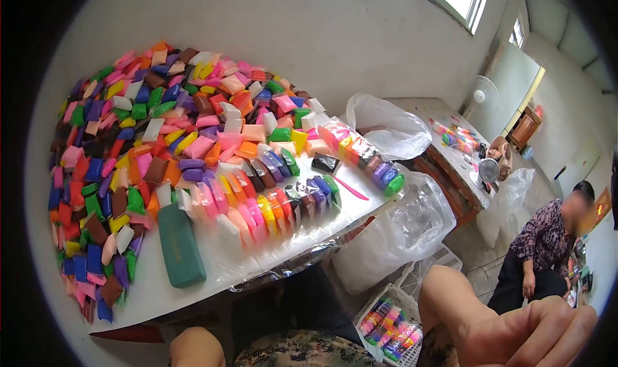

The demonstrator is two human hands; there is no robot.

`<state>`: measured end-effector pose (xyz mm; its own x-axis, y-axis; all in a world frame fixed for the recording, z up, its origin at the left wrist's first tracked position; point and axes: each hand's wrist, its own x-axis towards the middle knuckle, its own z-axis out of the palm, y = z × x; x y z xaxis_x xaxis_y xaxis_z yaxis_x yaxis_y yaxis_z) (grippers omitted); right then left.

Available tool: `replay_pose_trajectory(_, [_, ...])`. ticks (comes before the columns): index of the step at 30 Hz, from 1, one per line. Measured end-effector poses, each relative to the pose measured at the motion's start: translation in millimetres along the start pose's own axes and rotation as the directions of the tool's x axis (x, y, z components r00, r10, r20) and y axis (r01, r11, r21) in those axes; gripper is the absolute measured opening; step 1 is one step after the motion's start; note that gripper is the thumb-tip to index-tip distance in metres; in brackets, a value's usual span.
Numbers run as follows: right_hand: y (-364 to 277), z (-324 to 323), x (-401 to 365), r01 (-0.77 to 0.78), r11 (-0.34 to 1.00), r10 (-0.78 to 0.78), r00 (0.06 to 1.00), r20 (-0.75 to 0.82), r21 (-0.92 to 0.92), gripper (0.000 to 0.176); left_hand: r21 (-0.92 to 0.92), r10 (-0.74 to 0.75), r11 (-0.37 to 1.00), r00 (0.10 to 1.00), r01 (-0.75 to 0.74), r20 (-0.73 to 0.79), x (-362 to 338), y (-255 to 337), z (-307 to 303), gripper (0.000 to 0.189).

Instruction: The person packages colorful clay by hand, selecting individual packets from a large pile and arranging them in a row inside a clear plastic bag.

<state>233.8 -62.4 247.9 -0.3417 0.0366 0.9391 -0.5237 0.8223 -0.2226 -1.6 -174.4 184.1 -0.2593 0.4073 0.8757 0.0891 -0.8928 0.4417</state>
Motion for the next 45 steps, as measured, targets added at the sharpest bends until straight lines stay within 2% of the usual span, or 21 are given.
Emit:
replay_pose_trajectory(19, [5.0, -3.4, 29.7, 0.257, 0.958, -0.269, 0.959, -0.086, -0.131, 0.029, 0.146, 0.022, 0.989, 0.998, -0.03, 0.052, 6.8, -6.3, -6.0, 0.018])
replay_pose_trajectory(40, [28.8, -13.5, 25.6, 0.372, 0.905, -0.4, 0.91, -0.113, -0.205, 0.038, 0.366, -0.1, 0.928, 0.993, 0.072, 0.056, 1.8, -40.1, 4.2, 0.022])
replay_pose_trajectory(42, [19.2, -12.5, 22.8, 0.429, 0.873, -0.465, 0.876, -0.127, -0.234, 0.039, 0.387, -0.095, 0.92, 0.994, 0.066, 0.056, 1.8, -43.8, 5.7, 0.023])
replay_pose_trajectory(43, [9.9, -8.4, 22.9, 0.513, 0.821, -0.557, 0.817, -0.15, -0.253, 0.039, 0.403, -0.09, 0.913, 0.994, 0.057, 0.062, 1.4, -45.1, 6.2, 0.023])
replay_pose_trajectory(44, [1.3, -2.8, 21.6, 0.612, 0.738, -0.668, 0.722, -0.179, -0.286, 0.04, 0.424, -0.077, 0.905, 0.995, 0.041, 0.068, 0.7, -46.9, 7.6, 0.023])
replay_pose_trajectory(45, [-6.1, 5.6, 16.2, 0.734, 0.579, -0.814, 0.539, -0.214, -0.355, 0.04, 0.444, -0.058, 0.896, 0.996, 0.02, 0.073, -2.5, -50.2, 9.2, 0.023])
